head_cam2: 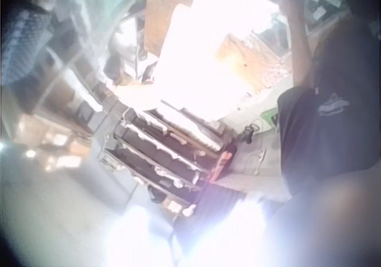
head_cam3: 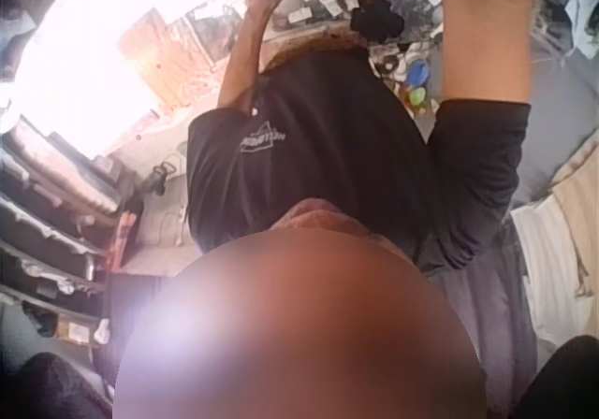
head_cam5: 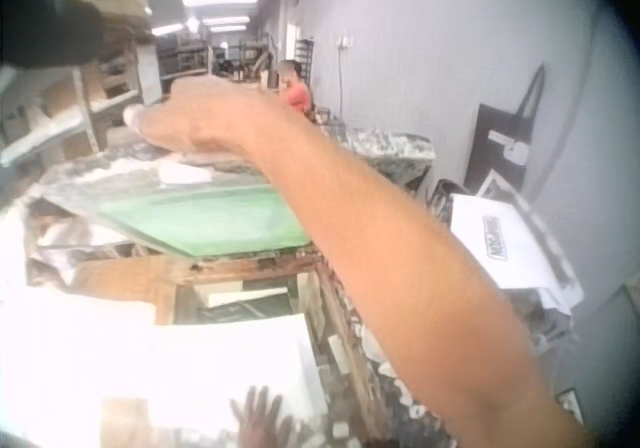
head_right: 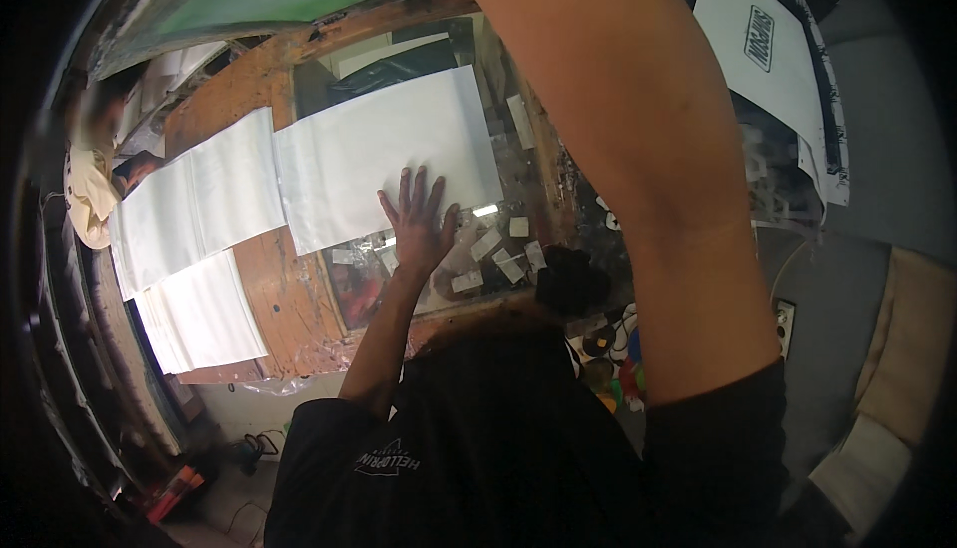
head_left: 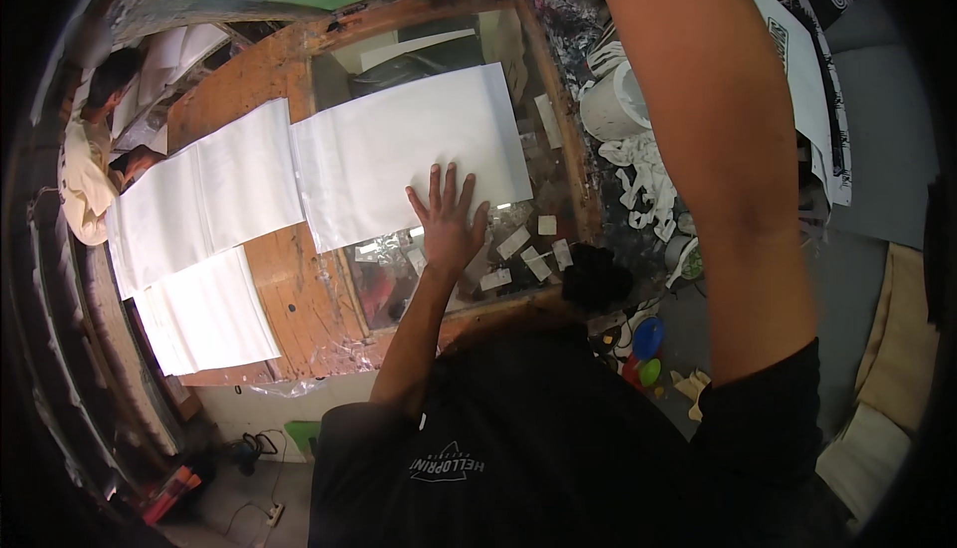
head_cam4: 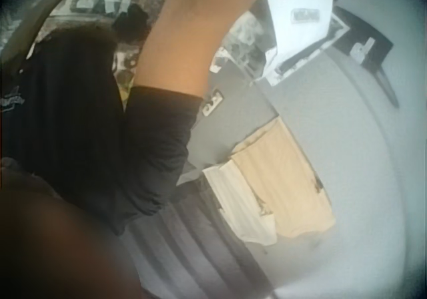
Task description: The person performs screen printing on white fabric using a squeegee and ink. They repeatedly pull ink across a screen, lift the screen to reveal printed fabric, and place new fabric under the screen. The process is repeated multiple times.
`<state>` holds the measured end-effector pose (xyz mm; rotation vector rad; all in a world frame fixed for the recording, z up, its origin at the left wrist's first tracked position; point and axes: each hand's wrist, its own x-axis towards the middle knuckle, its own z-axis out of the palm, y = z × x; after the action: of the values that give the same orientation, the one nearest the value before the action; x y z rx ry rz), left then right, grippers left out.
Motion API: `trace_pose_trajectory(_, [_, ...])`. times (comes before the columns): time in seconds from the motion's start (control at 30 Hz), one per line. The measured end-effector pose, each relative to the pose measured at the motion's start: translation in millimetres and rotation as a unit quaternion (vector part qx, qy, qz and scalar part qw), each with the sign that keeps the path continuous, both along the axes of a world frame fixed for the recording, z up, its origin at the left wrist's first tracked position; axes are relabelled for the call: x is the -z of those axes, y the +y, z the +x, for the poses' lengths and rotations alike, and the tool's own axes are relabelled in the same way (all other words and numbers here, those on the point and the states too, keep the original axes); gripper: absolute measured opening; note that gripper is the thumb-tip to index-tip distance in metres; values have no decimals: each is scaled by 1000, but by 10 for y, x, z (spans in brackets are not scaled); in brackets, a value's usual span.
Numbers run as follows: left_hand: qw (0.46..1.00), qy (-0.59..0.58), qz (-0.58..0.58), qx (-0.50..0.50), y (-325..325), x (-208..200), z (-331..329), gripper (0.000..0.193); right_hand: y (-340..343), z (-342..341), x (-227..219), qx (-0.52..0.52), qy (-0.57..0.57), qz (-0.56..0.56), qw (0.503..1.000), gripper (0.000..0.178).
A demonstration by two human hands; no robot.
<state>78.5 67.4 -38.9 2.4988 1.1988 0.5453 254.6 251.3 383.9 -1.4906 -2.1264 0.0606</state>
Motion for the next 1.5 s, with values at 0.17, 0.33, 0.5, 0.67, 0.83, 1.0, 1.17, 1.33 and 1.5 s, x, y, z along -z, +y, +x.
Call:
trace_pose_trajectory(0.17, [997, -67, -28, -38, 54, -137, 69, 57, -66, -106, -22, 75, -44, -147, 985, 46])
trace_pose_trajectory(0.33, [850, -475, -198, -114, -210, -1269, -355, 59, -1096, -473, 1349, 64, -27, 62, 996, 39])
trace_pose_trajectory(0.5, [400, -665, -588, -226, -620, -1189, -797, 40, -1567, -396, 2566, 2, 59, -174, 983, 44])
trace_pose_trajectory(0.67, [383, -598, -617, -338, -646, -373, -840, 41, -389, -190, 3431, 14, 26, -188, 982, 60])
trace_pose_trajectory(0.83, [393, -583, -630, -329, -639, -336, -785, 37, -239, -181, 3902, 109, -84, -102, 985, 66])
trace_pose_trajectory(1.0, [417, -572, -608, -358, -731, -477, -802, 34, -1371, -676, 3729, 55, -67, -79, 993, 51])
trace_pose_trajectory(1.17, [434, -536, -625, -367, -670, -472, -798, 51, -2307, -928, 3469, 49, -21, -108, 993, 52])
trace_pose_trajectory(1.33, [451, -514, -613, -397, -628, -446, -719, 43, -2357, -978, 3568, 71, 18, -226, 971, 56])
trace_pose_trajectory(1.5, [454, -500, -610, -414, -639, -459, -709, 44, -2462, -1073, 3723, 92, -34, -142, 985, 58])
